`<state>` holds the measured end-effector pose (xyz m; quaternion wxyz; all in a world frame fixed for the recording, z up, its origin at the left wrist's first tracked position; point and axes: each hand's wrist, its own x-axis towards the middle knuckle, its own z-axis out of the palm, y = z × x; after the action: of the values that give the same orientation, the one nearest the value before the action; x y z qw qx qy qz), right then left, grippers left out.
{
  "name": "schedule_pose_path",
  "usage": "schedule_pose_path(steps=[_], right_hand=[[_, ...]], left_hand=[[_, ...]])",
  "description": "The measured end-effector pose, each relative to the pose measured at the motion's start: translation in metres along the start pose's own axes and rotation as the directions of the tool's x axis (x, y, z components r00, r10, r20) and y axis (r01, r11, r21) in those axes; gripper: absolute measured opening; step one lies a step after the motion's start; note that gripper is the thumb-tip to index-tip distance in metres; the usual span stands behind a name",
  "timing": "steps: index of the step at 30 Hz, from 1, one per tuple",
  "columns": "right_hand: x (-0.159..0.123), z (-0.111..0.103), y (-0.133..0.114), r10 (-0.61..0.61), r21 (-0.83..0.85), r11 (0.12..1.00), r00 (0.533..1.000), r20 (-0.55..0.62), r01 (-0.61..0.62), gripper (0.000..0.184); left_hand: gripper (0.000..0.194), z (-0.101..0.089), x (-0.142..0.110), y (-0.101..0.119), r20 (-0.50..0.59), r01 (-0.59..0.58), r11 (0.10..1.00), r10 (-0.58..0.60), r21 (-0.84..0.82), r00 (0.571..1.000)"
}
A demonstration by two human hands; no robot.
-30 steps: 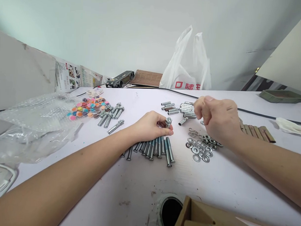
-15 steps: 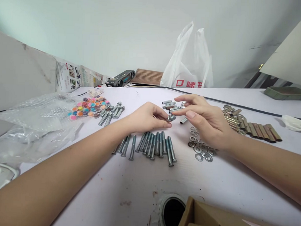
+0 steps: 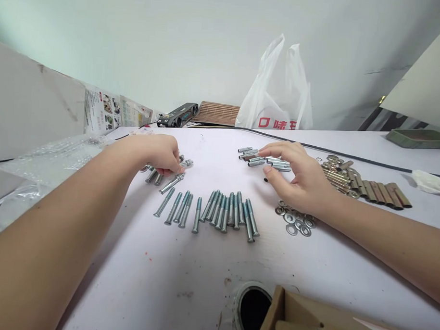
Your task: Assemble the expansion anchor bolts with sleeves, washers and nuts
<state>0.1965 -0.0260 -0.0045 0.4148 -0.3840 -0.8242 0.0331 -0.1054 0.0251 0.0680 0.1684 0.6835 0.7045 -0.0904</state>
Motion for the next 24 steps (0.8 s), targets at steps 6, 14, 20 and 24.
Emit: schedule_pose_path(steps=[6, 14, 20, 24], right_hand=[[-0.004, 0.004, 0.003, 0.027, -0.018, 0.999, 1.0, -0.012, -0.027, 0.024], [0.023, -0.032, -0.001, -0.009, -0.204, 0.979, 0.985, -0.17, -0.026, 0.01], [0.039, -0.057, 0.009, 0.521, -0.336, 0.819, 0.848, 0.096, -0.465, 0.037], [0.029, -0.037, 0.021, 0.551, -0.474, 0.797, 0.771, 0.318, -0.375, 0.057]], left_hand=[[0.043, 0.002, -0.003, 0.002, -0.011, 0.07, 0.989, -0.069, 0.128, 0.998], [0.041, 0.004, -0.029, 0.042, -0.24, -0.109, 0.991, 0.125, 0.08, 0.963], [0.051, 0.072, -0.061, 0.111, -0.156, -0.587, 0.808, 0.586, 0.045, 0.795], [0.049, 0.095, -0.073, 0.128, -0.186, -0.544, 0.777, 0.613, 0.316, 0.768]])
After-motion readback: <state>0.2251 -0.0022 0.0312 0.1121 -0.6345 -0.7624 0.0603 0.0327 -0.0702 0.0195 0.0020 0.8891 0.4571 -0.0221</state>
